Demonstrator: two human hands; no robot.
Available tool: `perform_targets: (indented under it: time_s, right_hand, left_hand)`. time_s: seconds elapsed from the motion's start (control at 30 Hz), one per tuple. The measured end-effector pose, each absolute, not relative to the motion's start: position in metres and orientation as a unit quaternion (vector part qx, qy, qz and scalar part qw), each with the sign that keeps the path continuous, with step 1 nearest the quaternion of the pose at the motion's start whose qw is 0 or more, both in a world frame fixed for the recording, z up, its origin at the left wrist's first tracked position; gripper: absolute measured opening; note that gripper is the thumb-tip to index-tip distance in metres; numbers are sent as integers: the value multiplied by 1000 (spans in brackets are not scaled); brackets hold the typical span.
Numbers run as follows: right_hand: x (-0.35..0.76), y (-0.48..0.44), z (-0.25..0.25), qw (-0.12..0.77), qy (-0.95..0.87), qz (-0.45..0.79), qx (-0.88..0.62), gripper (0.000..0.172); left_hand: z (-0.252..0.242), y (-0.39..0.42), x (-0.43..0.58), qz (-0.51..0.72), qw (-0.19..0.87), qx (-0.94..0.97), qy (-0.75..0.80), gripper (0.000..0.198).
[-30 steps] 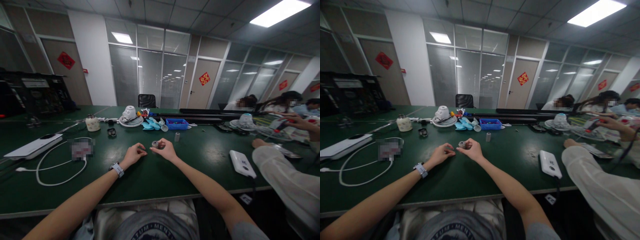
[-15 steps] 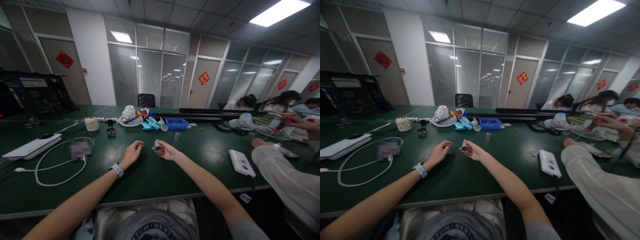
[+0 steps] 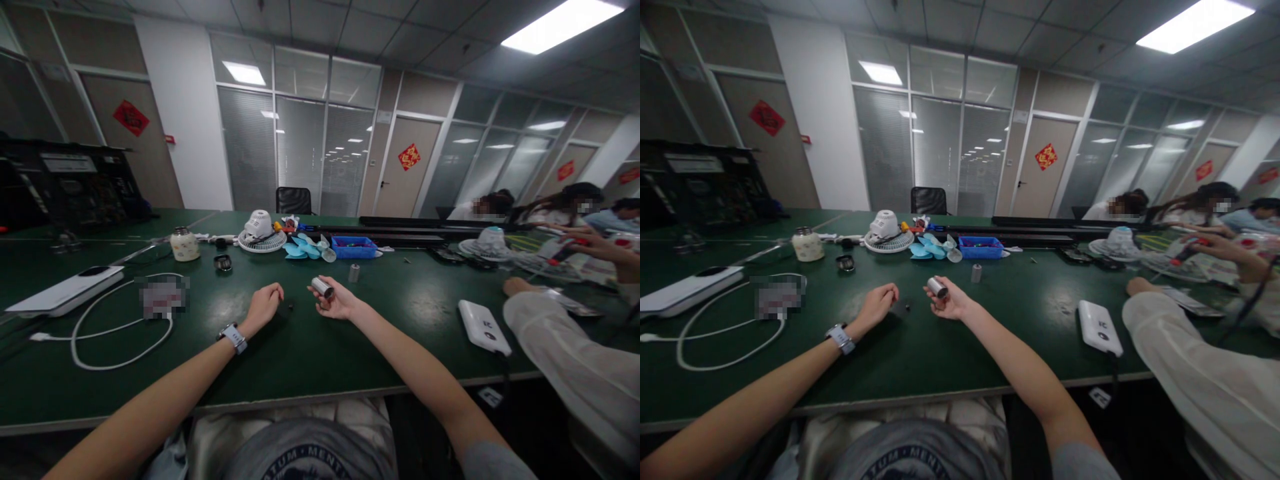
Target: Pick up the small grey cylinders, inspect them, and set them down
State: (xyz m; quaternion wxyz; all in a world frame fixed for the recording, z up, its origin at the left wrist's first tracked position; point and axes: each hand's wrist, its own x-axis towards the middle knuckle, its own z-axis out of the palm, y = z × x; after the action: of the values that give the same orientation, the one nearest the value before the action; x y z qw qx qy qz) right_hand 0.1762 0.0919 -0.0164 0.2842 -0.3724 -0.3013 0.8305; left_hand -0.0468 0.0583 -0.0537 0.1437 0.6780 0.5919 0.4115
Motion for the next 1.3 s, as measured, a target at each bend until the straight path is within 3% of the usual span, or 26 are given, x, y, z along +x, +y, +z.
perform_targets:
  time_s: [0.37, 0.77, 0.87, 0.97, 1.03, 1.17, 1.3]
  right_hand:
    - [173, 82, -11, 288, -304, 851, -316, 46]
    - [169, 88, -20, 275, -391, 817, -321, 37]
    - [168, 99, -28, 385, -485, 698, -360, 25]
    - [181, 116, -30, 518, -579, 480, -407, 29]
    - [199, 128, -25, 557, -617, 313, -460, 34]
    - [247, 151, -17, 531, -599, 85, -593, 37]
    - [283, 169, -27, 412, -569, 57, -709, 37]
  left_hand:
    - [-53, 59, -46, 394, 127, 687, 597, 22]
    - [-51, 57, -44, 379, 121, 693, 602, 22]
    - [-51, 56, -44, 379, 126, 693, 600, 22]
    - [-50, 55, -44, 380, 132, 689, 603, 22]
    - [-50, 54, -45, 382, 134, 686, 604, 22]
    - [-52, 55, -45, 383, 133, 692, 597, 22]
    - [-52, 58, -44, 377, 137, 693, 599, 22]
